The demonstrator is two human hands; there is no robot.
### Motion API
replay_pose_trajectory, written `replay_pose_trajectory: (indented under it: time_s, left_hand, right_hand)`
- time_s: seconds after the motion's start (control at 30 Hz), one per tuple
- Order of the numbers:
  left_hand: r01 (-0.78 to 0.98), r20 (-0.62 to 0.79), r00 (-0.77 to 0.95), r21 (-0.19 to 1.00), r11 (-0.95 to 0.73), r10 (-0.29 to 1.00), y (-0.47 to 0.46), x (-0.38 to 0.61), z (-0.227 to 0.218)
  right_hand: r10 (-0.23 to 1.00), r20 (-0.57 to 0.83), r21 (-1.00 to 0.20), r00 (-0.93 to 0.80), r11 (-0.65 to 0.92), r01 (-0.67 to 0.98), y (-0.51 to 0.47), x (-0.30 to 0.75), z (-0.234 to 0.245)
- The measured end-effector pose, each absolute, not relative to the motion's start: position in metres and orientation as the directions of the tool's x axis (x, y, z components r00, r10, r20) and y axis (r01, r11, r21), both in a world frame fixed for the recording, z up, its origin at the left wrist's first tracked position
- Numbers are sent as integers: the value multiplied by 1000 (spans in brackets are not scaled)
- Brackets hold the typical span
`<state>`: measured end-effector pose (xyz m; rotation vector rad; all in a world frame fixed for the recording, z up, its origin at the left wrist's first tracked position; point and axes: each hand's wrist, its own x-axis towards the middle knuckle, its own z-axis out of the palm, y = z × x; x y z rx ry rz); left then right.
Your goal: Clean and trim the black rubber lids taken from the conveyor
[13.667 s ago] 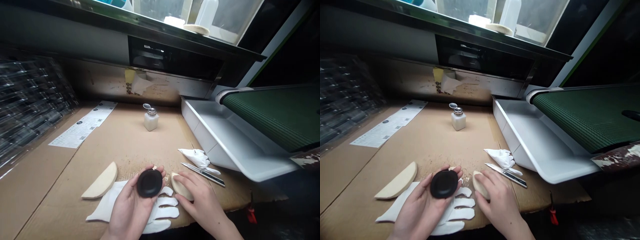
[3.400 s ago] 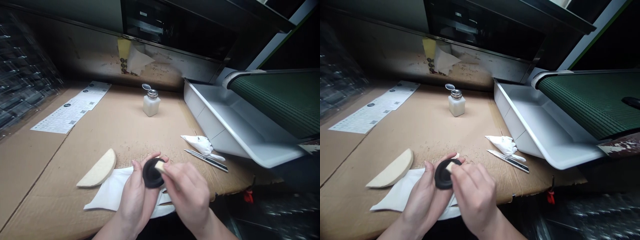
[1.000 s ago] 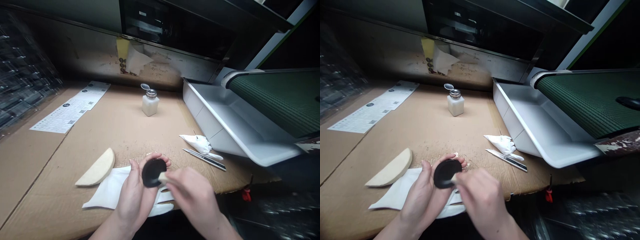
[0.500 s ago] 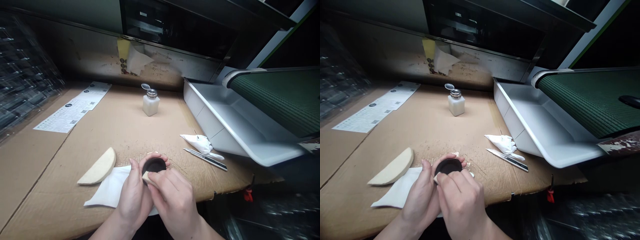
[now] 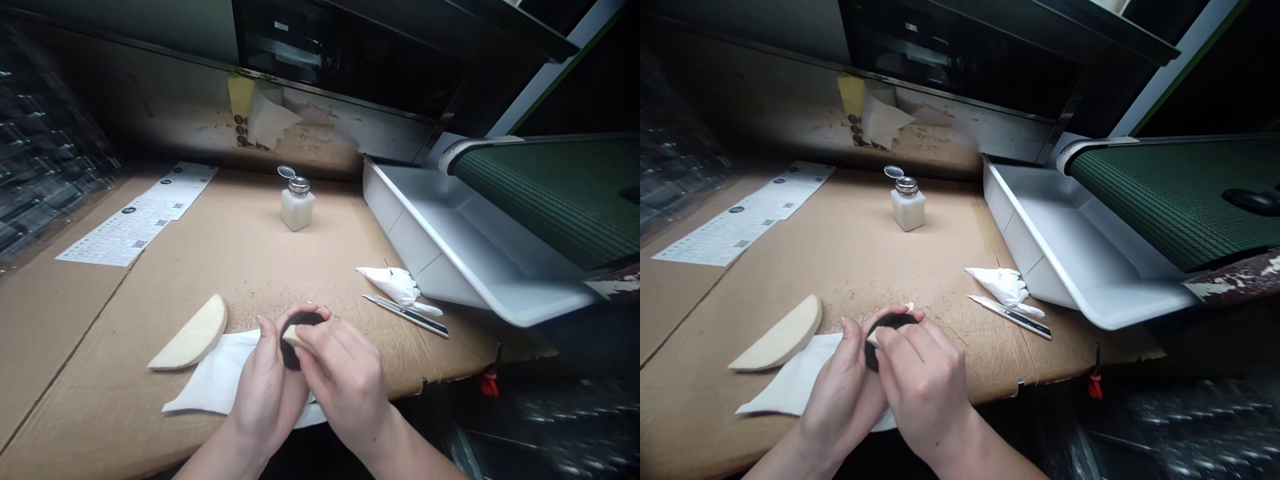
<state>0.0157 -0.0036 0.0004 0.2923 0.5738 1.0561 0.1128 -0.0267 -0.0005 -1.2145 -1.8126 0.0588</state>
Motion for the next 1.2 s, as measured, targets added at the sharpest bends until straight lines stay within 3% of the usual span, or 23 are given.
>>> replay_pose_trajectory:
  time_s: [0.17, 0.33, 0.57, 0.73, 1.03, 1.2]
  left_hand:
    - [-750, -345, 363, 443, 491, 866, -1, 15, 2]
    - [-759, -396, 337, 423, 496, 854, 2, 16, 3]
    - [-742, -413, 356, 420, 522, 838, 0, 16, 5]
    - [-756, -391, 332, 433, 490, 858, -1, 16, 6]
    - [-748, -424, 339, 420, 514, 840, -2, 16, 6]
    - [-768, -420, 332, 399, 501, 845, 1, 17, 3]
  right_hand:
    - [789, 592, -516, -164, 527, 675, -30, 131, 3]
    - [720, 690, -483, 70, 386, 786, -29, 162, 17]
    - [660, 670, -256, -339, 634, 730, -24, 124, 9]
    - [640, 705, -131, -306, 542, 830, -4, 112, 13]
    - [693, 609, -235, -385, 622, 747, -41, 131, 11]
    - [726, 676, -375, -126, 486, 790, -40, 187, 6]
